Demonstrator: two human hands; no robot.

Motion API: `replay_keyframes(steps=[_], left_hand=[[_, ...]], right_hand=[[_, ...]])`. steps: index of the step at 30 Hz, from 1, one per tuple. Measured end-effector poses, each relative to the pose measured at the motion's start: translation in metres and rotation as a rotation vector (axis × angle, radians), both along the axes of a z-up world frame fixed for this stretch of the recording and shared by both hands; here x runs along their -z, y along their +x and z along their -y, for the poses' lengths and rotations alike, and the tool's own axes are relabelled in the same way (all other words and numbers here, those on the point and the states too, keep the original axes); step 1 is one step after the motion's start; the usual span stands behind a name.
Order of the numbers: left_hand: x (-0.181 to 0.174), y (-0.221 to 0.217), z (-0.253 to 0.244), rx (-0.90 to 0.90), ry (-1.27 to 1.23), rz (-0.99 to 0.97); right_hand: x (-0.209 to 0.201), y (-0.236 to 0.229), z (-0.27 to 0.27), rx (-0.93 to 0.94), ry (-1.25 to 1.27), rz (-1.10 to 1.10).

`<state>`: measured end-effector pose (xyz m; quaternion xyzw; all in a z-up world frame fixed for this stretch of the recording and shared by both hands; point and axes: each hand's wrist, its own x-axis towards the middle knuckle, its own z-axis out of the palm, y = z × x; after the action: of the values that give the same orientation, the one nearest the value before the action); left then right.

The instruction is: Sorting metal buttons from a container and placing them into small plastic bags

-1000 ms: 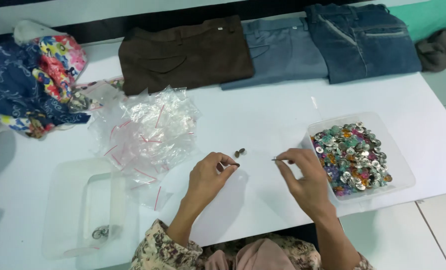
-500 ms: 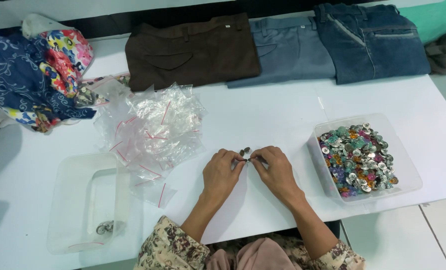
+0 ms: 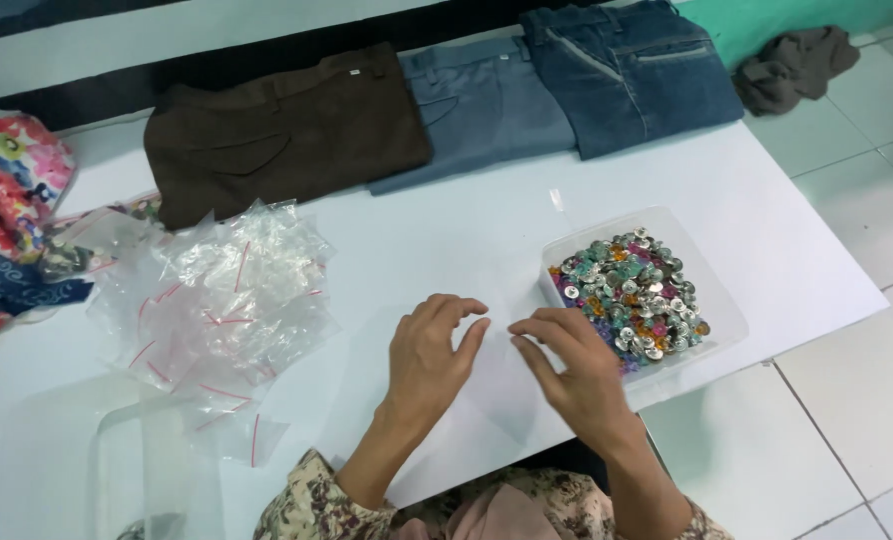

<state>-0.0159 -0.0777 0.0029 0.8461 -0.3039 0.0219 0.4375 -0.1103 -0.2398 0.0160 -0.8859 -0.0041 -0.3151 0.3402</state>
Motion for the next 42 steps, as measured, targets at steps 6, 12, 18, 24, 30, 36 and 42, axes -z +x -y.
replay_keyframes(steps=[6,12,18,24,30,36,42], left_hand=[[0.025,-0.002,0.092,0.286,-0.089,0.161],[0.032,-0.009,0.190,0.346,-0.028,0.260],[0.027,0.002,0.237,0.349,0.125,0.339],[0.033,0.010,0.255,0.337,0.192,0.399],[0.042,0.013,0.269,0.342,0.194,0.449],[0.055,0.022,0.272,0.330,0.201,0.406],[0.055,0.021,0.269,0.333,0.167,0.428]], right_hand=[[0.008,-0.034,0.111,0.340,-0.196,-0.118],[0.045,-0.041,0.197,0.608,-0.572,-0.203],[0.041,-0.027,0.187,0.689,-0.676,-0.524],[0.045,-0.025,0.190,0.654,-0.566,-0.559],[0.052,-0.024,0.195,0.648,-0.552,-0.651],[0.041,-0.023,0.189,0.628,-0.526,-0.653],[0.050,-0.027,0.192,0.631,-0.533,-0.633]])
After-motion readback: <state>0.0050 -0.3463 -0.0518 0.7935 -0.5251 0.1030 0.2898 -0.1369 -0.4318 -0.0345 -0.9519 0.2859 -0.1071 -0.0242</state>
